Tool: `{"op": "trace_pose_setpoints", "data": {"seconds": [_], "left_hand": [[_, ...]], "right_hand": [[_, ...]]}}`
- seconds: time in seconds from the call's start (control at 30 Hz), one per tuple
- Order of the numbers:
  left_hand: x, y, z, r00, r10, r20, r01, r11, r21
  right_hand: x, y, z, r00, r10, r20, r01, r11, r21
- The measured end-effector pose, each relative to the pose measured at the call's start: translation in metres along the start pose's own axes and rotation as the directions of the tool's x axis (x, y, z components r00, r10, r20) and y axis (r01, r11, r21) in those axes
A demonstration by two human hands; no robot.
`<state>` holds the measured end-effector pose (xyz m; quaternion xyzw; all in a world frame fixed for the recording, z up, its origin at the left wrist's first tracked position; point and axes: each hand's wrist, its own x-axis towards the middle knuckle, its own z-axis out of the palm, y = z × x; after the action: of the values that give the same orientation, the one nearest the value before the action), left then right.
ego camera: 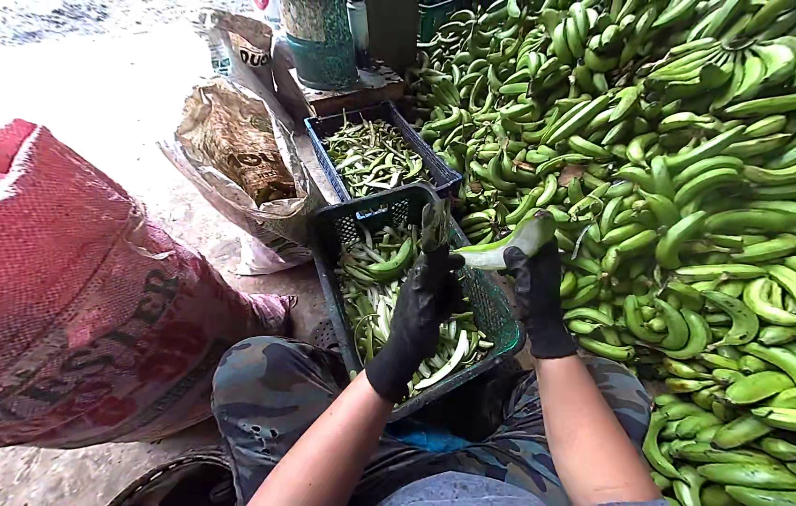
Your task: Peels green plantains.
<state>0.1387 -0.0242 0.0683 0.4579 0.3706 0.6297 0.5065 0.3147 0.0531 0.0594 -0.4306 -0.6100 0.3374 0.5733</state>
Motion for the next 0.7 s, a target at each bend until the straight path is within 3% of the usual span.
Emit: {"op": "trace_pose_setpoints", "data": {"seconds": [0.07, 0.13, 0.17, 0.23, 0.27, 0.33, 0.4, 0.47, 0.57, 0.63, 0.7], "left_hand": [[0.002, -0.003, 0.005, 1.0, -0.02, -0.023, 0.022, 0.998, 0.063], [-0.004, -0.041, -0.015, 0.966, -0.255, 0.051, 0.221, 0.909, 0.354], [-0.009, -0.059, -0.028, 0.911, -0.405, 0.079, 0.326, 0.825, 0.461], [-0.008, -0.077, -0.033, 0.834, -0.551, 0.028, 0.502, 0.778, 0.377], [-0.005, -0.073, -0.034, 0.84, -0.542, 0.032, 0.506, 0.802, 0.319], [0.003, -0.049, -0.032, 0.911, -0.405, 0.072, 0.367, 0.88, 0.301], [0.014, -0.012, -0.033, 0.959, -0.243, 0.144, 0.155, 0.877, 0.454], [0.022, 0.013, -0.035, 0.966, -0.092, 0.242, -0.084, 0.771, 0.631], [0.023, 0.027, -0.036, 0.923, 0.081, 0.375, -0.352, 0.572, 0.741], [0.024, 0.029, -0.037, 0.9, 0.104, 0.422, -0.417, 0.48, 0.772], [0.027, 0.024, -0.042, 0.893, 0.075, 0.444, -0.426, 0.458, 0.78]], "right_hand": [[0.002, 0.001, 0.001, 1.0, 0.011, -0.001, -0.011, 0.999, 0.044], [0.005, 0.005, 0.003, 0.999, 0.051, 0.012, -0.052, 0.977, 0.206], [0.009, 0.006, 0.005, 0.996, 0.078, 0.04, -0.087, 0.944, 0.317], [0.028, 0.006, 0.004, 0.988, 0.119, 0.098, -0.152, 0.866, 0.476], [0.036, 0.007, 0.002, 0.981, 0.163, 0.102, -0.192, 0.827, 0.529], [0.041, 0.006, -0.003, 0.96, 0.261, 0.105, -0.274, 0.78, 0.563], [0.046, 0.003, -0.007, 0.937, 0.335, 0.096, -0.34, 0.818, 0.465], [0.048, 0.003, -0.007, 0.94, 0.33, 0.084, -0.337, 0.865, 0.372], [0.041, 0.01, 0.001, 0.939, 0.333, 0.086, -0.342, 0.872, 0.351], [0.037, 0.014, 0.008, 0.921, 0.37, 0.125, -0.388, 0.829, 0.404], [0.031, 0.013, 0.018, 0.933, 0.314, 0.175, -0.36, 0.817, 0.451]]}}
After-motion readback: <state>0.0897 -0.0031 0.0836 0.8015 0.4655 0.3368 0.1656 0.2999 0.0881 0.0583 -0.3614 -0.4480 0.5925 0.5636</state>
